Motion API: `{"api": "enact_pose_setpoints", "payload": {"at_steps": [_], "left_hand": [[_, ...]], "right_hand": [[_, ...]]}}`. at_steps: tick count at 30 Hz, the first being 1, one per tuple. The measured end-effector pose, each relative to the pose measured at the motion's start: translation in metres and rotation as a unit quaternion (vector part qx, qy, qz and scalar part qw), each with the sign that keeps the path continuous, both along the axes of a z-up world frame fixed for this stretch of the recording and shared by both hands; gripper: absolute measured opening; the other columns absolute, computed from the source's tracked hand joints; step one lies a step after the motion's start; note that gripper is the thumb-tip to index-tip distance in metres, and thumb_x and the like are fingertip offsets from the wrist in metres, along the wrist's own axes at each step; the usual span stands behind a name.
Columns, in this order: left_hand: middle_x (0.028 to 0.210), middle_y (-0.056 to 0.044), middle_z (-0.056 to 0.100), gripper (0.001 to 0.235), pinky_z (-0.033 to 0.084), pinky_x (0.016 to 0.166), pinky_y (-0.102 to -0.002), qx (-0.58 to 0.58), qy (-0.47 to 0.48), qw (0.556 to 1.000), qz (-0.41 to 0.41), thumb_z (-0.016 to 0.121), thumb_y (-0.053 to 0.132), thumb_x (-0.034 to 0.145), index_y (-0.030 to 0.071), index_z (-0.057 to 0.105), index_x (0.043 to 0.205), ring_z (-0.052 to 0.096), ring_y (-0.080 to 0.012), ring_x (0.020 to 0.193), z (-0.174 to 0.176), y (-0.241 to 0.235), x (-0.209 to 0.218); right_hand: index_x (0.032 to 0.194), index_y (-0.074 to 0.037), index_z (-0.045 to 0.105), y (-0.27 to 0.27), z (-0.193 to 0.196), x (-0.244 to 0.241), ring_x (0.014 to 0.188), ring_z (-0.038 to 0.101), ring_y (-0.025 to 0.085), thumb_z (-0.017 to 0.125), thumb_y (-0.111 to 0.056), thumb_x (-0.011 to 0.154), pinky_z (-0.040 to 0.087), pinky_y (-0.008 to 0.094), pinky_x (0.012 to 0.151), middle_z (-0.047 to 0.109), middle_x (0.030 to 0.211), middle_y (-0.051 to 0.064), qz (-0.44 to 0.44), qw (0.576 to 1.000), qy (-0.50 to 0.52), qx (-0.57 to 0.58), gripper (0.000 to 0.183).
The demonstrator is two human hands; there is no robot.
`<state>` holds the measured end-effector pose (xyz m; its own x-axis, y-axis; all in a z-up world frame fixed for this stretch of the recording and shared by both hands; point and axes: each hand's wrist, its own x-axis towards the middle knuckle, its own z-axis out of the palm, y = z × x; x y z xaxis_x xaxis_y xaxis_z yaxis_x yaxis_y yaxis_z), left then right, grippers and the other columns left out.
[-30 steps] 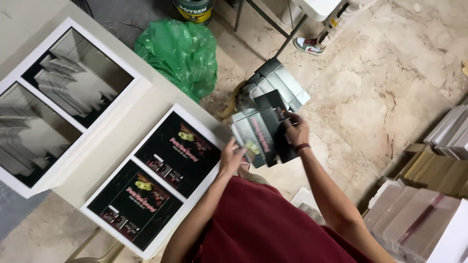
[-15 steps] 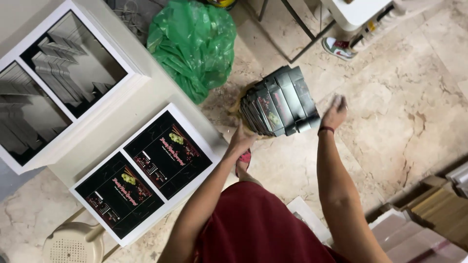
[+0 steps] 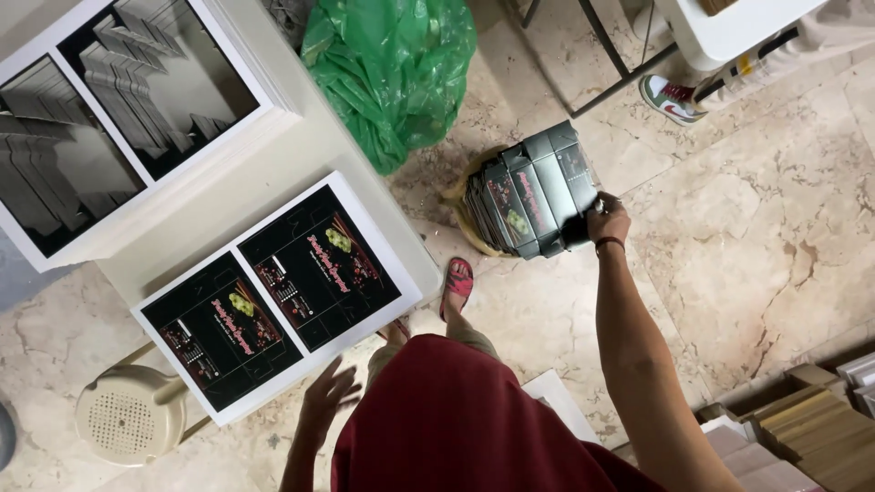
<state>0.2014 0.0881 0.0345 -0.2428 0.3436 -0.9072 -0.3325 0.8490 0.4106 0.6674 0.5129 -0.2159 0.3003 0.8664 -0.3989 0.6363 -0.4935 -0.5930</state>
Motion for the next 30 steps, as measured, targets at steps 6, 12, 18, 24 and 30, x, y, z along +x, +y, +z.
{"api": "enact_pose_setpoints", "payload": {"at_steps": [6, 12, 18, 24, 30], "left_hand": [[0.139, -0.026, 0.061, 0.066, 0.056, 0.091, -0.054, -0.102, 0.067, 0.968, 0.219, 0.063, 0.006, 0.094, 0.007, 0.043, 0.156, 0.066, -0.0443, 0.111, -0.032, -0.106, -0.012], [0.16, -0.015, 0.039, 0.081, 0.036, 0.115, -0.043, -0.195, 0.33, 0.905, 0.184, 0.066, 0.037, 0.09, 0.018, 0.033, 0.161, 0.046, -0.0348, 0.141, -0.043, -0.159, -0.055], [0.136, -0.042, 0.052, 0.064, 0.037, 0.113, -0.064, -0.01, 0.62, 0.774, 0.127, 0.078, 0.017, 0.093, -0.007, 0.052, 0.146, 0.047, -0.0611, 0.128, -0.106, -0.159, -0.147], [0.114, -0.016, 0.075, 0.053, 0.058, 0.092, -0.053, -0.041, 0.511, 0.835, 0.2, 0.082, 0.033, 0.088, 0.014, 0.068, 0.135, 0.07, -0.0424, 0.106, -0.135, -0.178, -0.203], [0.11, -0.019, 0.076, 0.05, 0.062, 0.086, -0.046, -0.011, 0.433, 0.886, 0.166, 0.072, 0.033, 0.093, 0.011, 0.064, 0.138, 0.074, -0.037, 0.098, -0.138, -0.203, -0.225]], "right_hand": [[0.132, -0.019, 0.066, 0.011, -0.058, 0.026, 0.1, 0.069, 0.019, 0.062, -0.014, 0.079, 0.05, 0.023, 0.096, 0.074, 0.115, 0.005, 0.024, 0.998, -0.065, -0.007, 0.053], [0.134, 0.007, 0.065, -0.038, 0.043, -0.069, 0.108, 0.057, 0.05, 0.067, -0.027, 0.1, 0.044, 0.054, 0.096, 0.063, 0.119, 0.03, 0.143, 0.932, -0.138, 0.303, 0.048], [0.072, 0.007, 0.068, -0.177, 0.119, -0.229, 0.075, 0.06, 0.056, 0.072, -0.014, 0.096, 0.049, 0.06, 0.064, 0.06, 0.07, 0.032, 0.358, 0.868, -0.019, 0.344, 0.033], [0.106, -0.013, 0.081, -0.246, 0.082, -0.315, 0.075, 0.073, 0.027, 0.081, -0.023, 0.09, 0.063, 0.035, 0.063, 0.072, 0.09, 0.011, 0.302, 0.943, -0.005, 0.138, 0.019], [0.108, -0.011, 0.08, -0.253, 0.088, -0.321, 0.088, 0.074, 0.034, 0.077, -0.035, 0.094, 0.061, 0.047, 0.079, 0.076, 0.084, 0.01, 0.294, 0.94, -0.15, 0.091, 0.028]]}}
